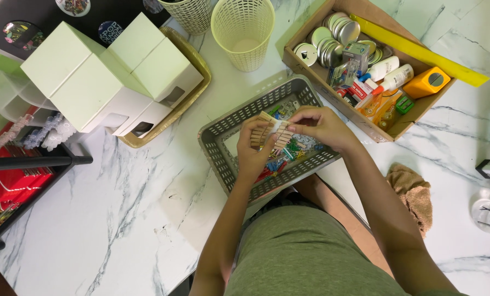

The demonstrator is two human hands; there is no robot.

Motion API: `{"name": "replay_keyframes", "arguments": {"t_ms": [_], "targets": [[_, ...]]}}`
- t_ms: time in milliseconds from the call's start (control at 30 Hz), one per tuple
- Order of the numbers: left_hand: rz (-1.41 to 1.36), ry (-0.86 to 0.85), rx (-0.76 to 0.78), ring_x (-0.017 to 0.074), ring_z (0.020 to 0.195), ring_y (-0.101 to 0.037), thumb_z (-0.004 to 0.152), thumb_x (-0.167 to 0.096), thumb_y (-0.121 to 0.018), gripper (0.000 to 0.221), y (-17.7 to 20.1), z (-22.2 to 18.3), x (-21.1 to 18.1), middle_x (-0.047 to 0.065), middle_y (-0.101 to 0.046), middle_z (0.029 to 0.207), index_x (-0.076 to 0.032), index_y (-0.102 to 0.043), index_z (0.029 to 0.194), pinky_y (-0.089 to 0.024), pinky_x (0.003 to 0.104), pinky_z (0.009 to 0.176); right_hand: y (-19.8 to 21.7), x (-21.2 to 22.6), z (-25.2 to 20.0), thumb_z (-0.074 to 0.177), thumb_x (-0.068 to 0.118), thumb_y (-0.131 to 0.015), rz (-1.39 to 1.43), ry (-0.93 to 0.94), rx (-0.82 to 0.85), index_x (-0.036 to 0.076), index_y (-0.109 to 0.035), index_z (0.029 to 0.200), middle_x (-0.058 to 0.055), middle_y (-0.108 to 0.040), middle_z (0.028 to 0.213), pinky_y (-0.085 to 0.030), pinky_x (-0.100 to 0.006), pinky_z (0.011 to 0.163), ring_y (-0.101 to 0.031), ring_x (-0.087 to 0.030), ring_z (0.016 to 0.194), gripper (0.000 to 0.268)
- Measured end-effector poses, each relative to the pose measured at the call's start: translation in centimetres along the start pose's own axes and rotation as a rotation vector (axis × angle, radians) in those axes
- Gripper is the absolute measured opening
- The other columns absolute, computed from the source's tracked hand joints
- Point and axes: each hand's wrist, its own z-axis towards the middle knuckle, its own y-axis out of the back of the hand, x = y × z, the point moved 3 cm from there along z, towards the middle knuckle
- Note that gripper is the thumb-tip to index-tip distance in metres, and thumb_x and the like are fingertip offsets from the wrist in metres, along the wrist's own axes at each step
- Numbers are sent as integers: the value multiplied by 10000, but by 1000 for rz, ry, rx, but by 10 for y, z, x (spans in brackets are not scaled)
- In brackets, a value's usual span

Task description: Organizes small wooden clips and other craft/office supplies into various baskets and containers on a desk.

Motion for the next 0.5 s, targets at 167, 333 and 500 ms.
{"name": "replay_keyframes", "arguments": {"t_ms": [167,333,500], "targets": [[-182,172,29,144,1110,-642,899,-60,-778,414,2,3,12,59,-643,1227,-55,-601,1273,-550,275,957,3,-41,8,1007,235,-692,117,-143,26,25,-760,1114,-31,-720,995,-509,-243,832,-632,-95,908,245],[-317,290,-24,117,1046,-654,1044,-131,-625,276,6,1,28,62,-696,1176,-38,-642,1303,-556,254,910,-13,-74,14,999,285,-633,398,-249,-19,46,-700,1165,-11,-720,1020,-528,-271,831,-652,-108,915,298],[-85,204,-199,102,976,-663,1016,-113,-647,248,7,-4,12,64,-704,1105,-17,-648,1245,-552,250,865,-58,-38,10,1042,405,-425,413,-258,-340,112,-601,1163,29,-693,992,-559,-237,847,-673,-64,908,363]]}}
